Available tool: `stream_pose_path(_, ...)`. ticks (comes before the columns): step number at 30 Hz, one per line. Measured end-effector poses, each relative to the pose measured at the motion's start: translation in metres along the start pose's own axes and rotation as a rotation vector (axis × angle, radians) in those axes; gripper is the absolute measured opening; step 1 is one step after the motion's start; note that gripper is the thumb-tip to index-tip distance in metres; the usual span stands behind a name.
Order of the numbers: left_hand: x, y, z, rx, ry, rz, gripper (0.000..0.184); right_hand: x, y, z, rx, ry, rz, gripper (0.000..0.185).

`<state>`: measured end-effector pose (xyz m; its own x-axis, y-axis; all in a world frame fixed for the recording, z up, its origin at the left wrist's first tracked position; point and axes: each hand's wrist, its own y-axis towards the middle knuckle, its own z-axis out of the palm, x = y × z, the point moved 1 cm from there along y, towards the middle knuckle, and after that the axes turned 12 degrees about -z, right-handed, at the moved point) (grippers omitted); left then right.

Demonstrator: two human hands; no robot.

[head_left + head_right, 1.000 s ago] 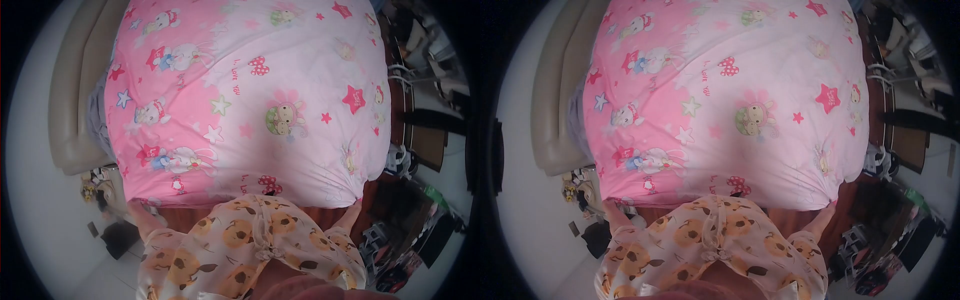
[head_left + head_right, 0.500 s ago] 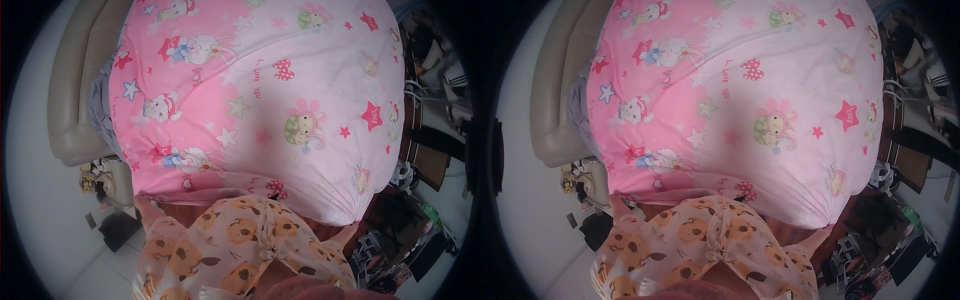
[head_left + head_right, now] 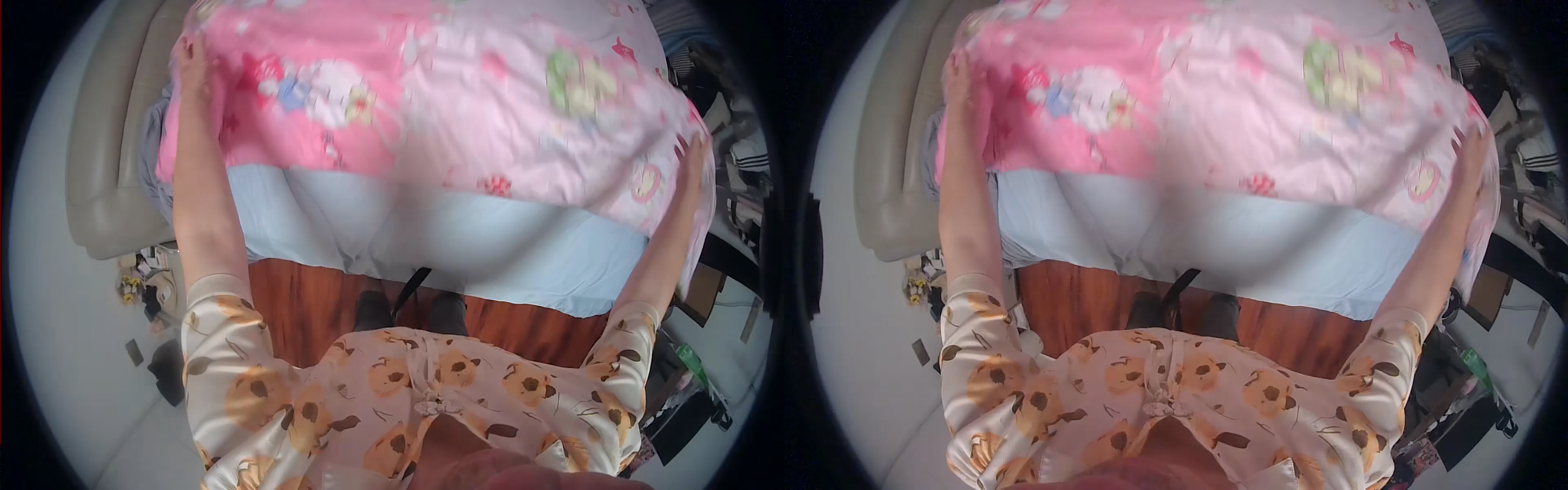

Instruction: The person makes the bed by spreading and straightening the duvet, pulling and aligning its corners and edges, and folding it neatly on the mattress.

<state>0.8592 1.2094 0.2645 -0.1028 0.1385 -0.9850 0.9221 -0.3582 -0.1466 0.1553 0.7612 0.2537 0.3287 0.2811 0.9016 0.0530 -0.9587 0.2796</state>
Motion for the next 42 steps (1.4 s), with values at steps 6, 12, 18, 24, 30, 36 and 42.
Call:
stream_pose_path(6, 0.131, -0.066, -0.020, 0.140, 0.831, 0.396, 0.064, -0.066, -0.192, 0.108, 0.561, -0.325, -0.453, 0.054)
stream_pose_path(12, 0.241, -0.216, -0.169, 0.135, 1.562, -0.063, 0.076, -0.082, -0.358, 0.096, 0.989, -0.355, -0.114, 0.049)
stream_pose_path(18, 0.232, -0.283, -0.234, -0.021, 1.485, -0.348, 0.083, -0.036, -0.338, 0.153, 1.015, -0.367, -0.158, 0.048)
stream_pose_path(24, 0.206, -0.179, -0.249, -0.182, 1.327, -0.030, 0.082, 0.020, -0.342, 0.244, 0.961, -0.408, -0.371, 0.045)
stream_pose_path(30, 0.142, 0.001, -0.210, -0.493, 1.257, 0.394, 0.084, 0.059, -0.391, 0.355, 0.959, -0.541, -0.516, 0.062)
stream_pose_path(36, 0.109, 0.114, -0.224, -0.399, 1.476, 0.497, 0.073, 0.082, -0.433, 0.504, 1.052, -0.865, -0.562, 0.088)
stream_pose_path(42, 0.169, 0.131, -0.314, 0.303, 1.270, 0.213, 0.032, 0.070, -0.423, 0.551, 1.123, -1.151, -0.354, 0.087)
